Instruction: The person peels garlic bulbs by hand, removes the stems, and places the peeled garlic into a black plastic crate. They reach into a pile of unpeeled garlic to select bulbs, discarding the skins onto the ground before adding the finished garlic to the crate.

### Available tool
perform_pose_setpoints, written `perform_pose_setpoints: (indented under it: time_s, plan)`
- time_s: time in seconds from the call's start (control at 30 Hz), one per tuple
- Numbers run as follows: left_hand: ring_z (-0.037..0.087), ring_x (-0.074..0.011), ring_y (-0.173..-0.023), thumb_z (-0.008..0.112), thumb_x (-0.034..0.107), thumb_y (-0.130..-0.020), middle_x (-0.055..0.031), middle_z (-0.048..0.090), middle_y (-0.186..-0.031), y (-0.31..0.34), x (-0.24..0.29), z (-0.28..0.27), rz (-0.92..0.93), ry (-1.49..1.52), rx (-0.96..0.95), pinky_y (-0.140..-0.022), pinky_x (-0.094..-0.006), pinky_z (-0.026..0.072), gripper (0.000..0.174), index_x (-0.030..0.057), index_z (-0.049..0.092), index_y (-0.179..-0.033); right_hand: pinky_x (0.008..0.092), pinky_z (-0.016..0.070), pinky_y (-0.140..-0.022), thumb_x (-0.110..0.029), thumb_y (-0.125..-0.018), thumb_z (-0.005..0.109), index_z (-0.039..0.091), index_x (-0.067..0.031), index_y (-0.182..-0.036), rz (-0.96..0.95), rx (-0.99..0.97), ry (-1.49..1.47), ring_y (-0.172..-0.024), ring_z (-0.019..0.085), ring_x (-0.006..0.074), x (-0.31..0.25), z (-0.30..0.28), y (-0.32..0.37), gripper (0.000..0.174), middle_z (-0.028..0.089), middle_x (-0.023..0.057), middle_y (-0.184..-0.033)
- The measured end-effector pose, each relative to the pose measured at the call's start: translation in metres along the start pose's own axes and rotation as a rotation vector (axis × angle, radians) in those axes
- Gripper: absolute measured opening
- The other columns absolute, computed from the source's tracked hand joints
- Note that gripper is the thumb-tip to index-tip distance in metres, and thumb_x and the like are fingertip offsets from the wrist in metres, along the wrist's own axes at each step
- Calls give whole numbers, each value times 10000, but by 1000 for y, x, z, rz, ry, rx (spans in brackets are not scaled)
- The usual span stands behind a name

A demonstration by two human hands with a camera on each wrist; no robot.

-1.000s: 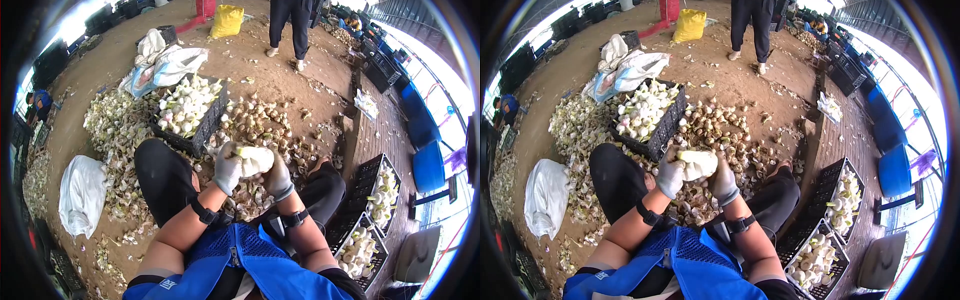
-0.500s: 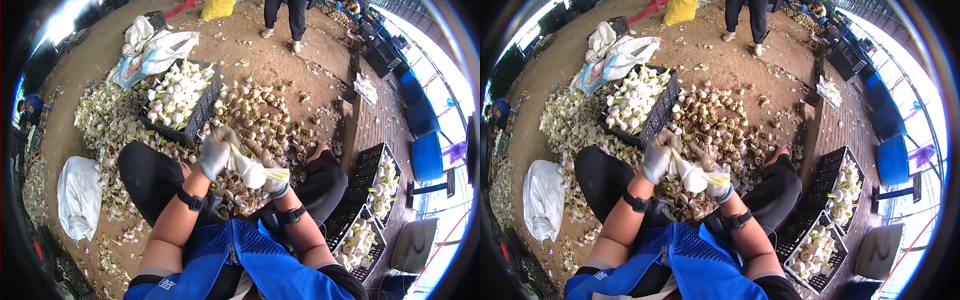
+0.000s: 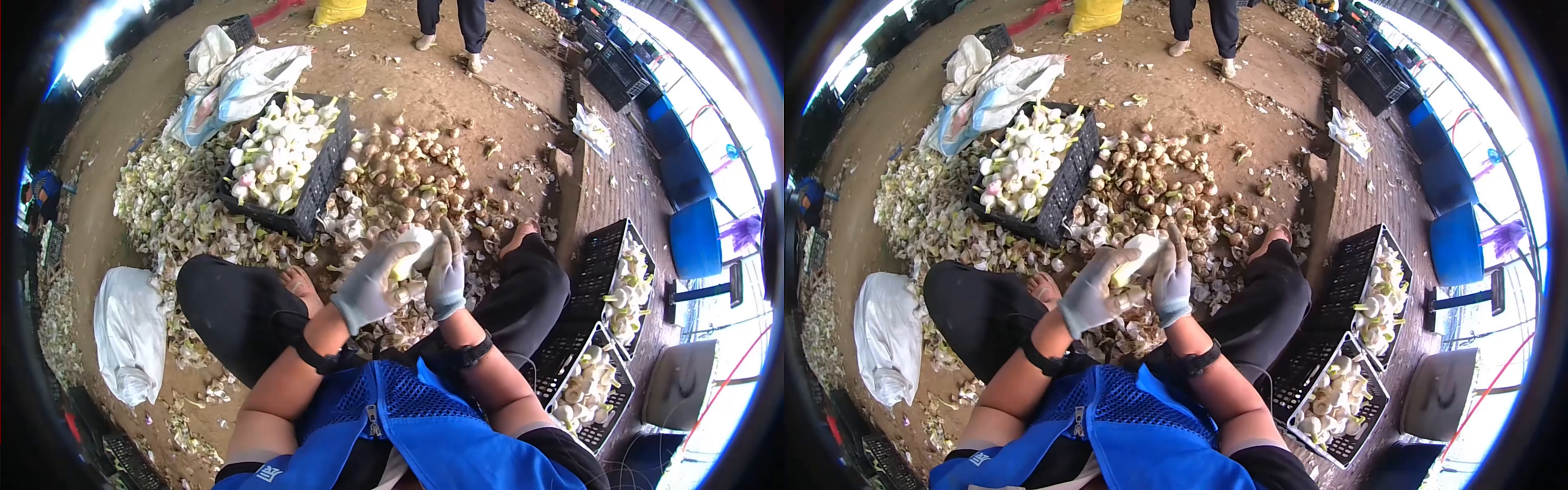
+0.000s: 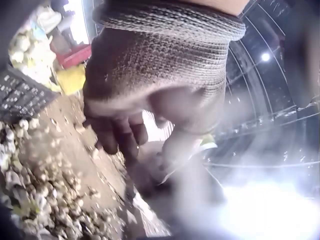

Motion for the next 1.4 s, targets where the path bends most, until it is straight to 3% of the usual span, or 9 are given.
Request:
perform_pose_setpoints:
  time_s: [0.17, 0.33, 0.53, 0.7, 0.83, 0.9, 1.17, 1.3, 1.4]
  plan:
    - [612, -173, -799, 648, 63, -843, -78, 613, -943, 7, -12, -6, -61, -27, 287, -701, -278, 497, 178, 33, 579, -1003, 251, 490, -783, -56, -961, 355, 416, -49, -1349, 44, 100, -165, -920, 578, 144, -20, 14, 2, 392, 557, 155, -1194]
    - [627, -151, -872, 580, 25, -876, -95, 627, -1028, 16, -48, -10, -515, 1228, 484, -662, -293, 557, 199, 29, 577, -1074, 265, 506, -659, -69, -963, 350, 475, -34, -1209, 431, 157, -862, -695, 554, 138, 18, -13, -5, 278, 605, 113, -962]
    - [630, -180, -889, 583, 43, -872, -87, 618, -1005, 18, -50, -18, -558, 1377, 495, -693, -333, 572, 184, 57, 584, -1055, 206, 445, -557, -91, -899, 514, 487, 7, -1156, 233, -190, -19, -617, 499, 55, -26, -2, -8, 276, 531, 32, -844]
    - [607, -156, -909, 601, 71, -876, -66, 607, -1000, 16, -34, -27, -429, 530, 243, -767, -290, 531, 231, 43, 544, -1098, 330, 370, -1004, -138, -880, 631, 117, -40, -1471, 258, -607, -340, -1272, 382, 215, -41, 19, 7, 789, 284, 154, -1466]
    - [558, -136, -991, 559, 60, -878, -66, 564, -1092, 10, -42, -17, -497, 838, 349, -867, -281, 472, 390, 31, 436, -1246, 365, 412, -955, -64, -777, 729, 349, -115, -1370, 175, -481, -403, -1159, 471, 212, -45, 29, 18, 706, 397, 135, -1364]
    - [557, -144, -1011, 555, 60, -883, -76, 553, -1135, 7, -39, -11, -507, 953, 337, -885, -299, 465, 399, 38, 430, -1262, 368, 459, -874, -13, -644, 797, 474, -142, -1164, -517, -255, 100, -1080, 518, 263, -63, 21, 18, 626, 483, 143, -1228]
    - [574, -103, -972, 520, -29, -883, -43, 621, -1096, 3, -37, -3, -629, 1046, 298, -883, -249, 443, 331, -10, 548, -1213, 446, 496, -761, 30, -508, 777, 542, -198, -950, -1009, -113, 653, -929, 567, 356, -81, 20, 38, 551, 501, 145, -1064]
    - [583, -98, -928, 484, -65, -872, -43, 629, -1054, 9, -45, 2, -594, 977, 365, -842, -244, 463, 319, -7, 560, -1177, 393, 490, -795, 18, -538, 809, 462, -198, -993, -958, -145, 597, -1013, 529, 326, -80, 24, 39, 612, 453, 124, -1096]
    - [582, -92, -904, 447, -94, -862, -44, 630, -1000, 8, -38, 2, -564, 890, 417, -802, -242, 478, 308, 2, 563, -1131, 403, 453, -921, -28, -652, 747, 399, -135, -1227, -131, -224, -361, -1120, 501, 283, -61, 24, 24, 680, 453, 126, -1227]
Point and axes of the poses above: each hand's wrist, its own y-axis away from the middle knuckle, its own z-axis out of the palm, x = y × z, the point moved 5 cm from there along -y, towards the middle knuckle
